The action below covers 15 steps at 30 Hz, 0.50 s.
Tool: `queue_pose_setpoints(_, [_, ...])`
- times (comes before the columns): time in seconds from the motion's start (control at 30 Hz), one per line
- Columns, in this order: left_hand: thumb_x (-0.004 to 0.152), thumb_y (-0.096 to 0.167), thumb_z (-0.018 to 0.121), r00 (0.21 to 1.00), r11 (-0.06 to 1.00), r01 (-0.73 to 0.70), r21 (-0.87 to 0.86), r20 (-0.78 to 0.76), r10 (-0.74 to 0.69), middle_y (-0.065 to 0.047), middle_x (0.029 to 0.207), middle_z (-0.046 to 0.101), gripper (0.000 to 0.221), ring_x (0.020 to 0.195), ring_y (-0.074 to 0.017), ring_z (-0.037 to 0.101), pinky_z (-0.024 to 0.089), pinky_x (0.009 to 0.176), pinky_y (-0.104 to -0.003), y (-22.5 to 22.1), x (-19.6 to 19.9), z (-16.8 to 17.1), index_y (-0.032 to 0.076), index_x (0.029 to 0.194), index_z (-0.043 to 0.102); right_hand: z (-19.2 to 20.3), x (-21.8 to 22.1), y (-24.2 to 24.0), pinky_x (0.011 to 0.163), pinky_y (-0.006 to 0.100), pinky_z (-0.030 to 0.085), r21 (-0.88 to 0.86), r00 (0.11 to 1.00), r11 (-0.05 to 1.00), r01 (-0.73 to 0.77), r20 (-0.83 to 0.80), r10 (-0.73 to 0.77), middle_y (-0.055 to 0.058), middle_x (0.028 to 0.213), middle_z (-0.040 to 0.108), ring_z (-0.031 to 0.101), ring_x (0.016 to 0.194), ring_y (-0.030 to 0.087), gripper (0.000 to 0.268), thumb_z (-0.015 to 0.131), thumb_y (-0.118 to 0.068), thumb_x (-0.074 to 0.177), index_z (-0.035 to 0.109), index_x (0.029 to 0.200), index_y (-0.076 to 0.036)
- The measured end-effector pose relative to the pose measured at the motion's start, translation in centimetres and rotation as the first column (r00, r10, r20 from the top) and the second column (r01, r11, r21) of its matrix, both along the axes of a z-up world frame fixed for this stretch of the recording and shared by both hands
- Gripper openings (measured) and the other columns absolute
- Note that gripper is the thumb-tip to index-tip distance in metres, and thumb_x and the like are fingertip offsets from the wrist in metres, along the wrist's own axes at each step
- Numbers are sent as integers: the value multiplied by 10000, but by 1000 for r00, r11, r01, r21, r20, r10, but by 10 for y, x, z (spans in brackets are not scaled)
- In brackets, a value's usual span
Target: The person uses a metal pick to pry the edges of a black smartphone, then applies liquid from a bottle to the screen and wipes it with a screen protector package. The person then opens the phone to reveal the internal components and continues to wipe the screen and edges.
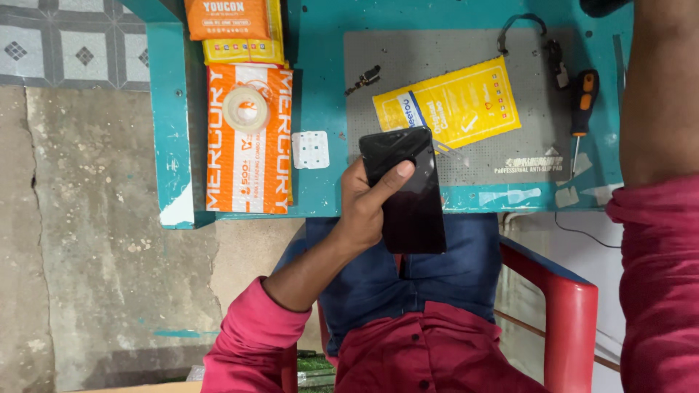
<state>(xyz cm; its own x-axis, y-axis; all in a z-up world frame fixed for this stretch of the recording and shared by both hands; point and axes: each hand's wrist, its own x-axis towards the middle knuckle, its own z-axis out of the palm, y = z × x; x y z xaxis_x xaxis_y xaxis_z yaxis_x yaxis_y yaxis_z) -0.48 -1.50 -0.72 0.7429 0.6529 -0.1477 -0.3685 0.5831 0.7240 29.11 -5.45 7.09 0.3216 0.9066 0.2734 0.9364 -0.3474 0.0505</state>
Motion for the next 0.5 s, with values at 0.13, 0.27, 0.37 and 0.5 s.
queue_pose_setpoints(0.13, [1034,130,659,998,1000,24,-12,54,-24,-143,1173,716,345,1021,-192,702,585,922,-337,1,-4,7,-66,1317,630,27,-20,-45,731,292,575,169,989,979,-111,120,91,134,1124,744,740,888,236,9,725,-6,1087,727,1095,-1])
queue_pose_setpoints(0.27, [1031,131,649,982,985,78,-154,185,-49,-189,1098,699,381,890,-276,742,654,811,-425,1,-8,10,-63,1348,567,37,-54,-82,714,284,575,218,983,962,-166,115,144,128,1113,748,743,871,229,28,719,-9,1099,731,1075,-2])
queue_pose_setpoints(0.37, [1028,140,647,979,984,79,-159,198,-47,-189,1078,694,385,866,-288,749,664,794,-438,0,-6,9,-70,1340,565,25,-86,-114,658,281,566,158,987,979,-126,-75,139,139,1107,753,741,823,229,64,745,-24,1072,732,1013,-2])
queue_pose_setpoints(0.5, [1045,142,657,989,995,65,-74,140,-54,-201,1084,710,359,890,-288,747,652,816,-422,-2,-7,7,-95,1302,580,12,-100,-138,566,311,530,16,986,998,-54,-157,56,125,1116,781,701,749,226,235,860,-210,886,780,1015,-30])
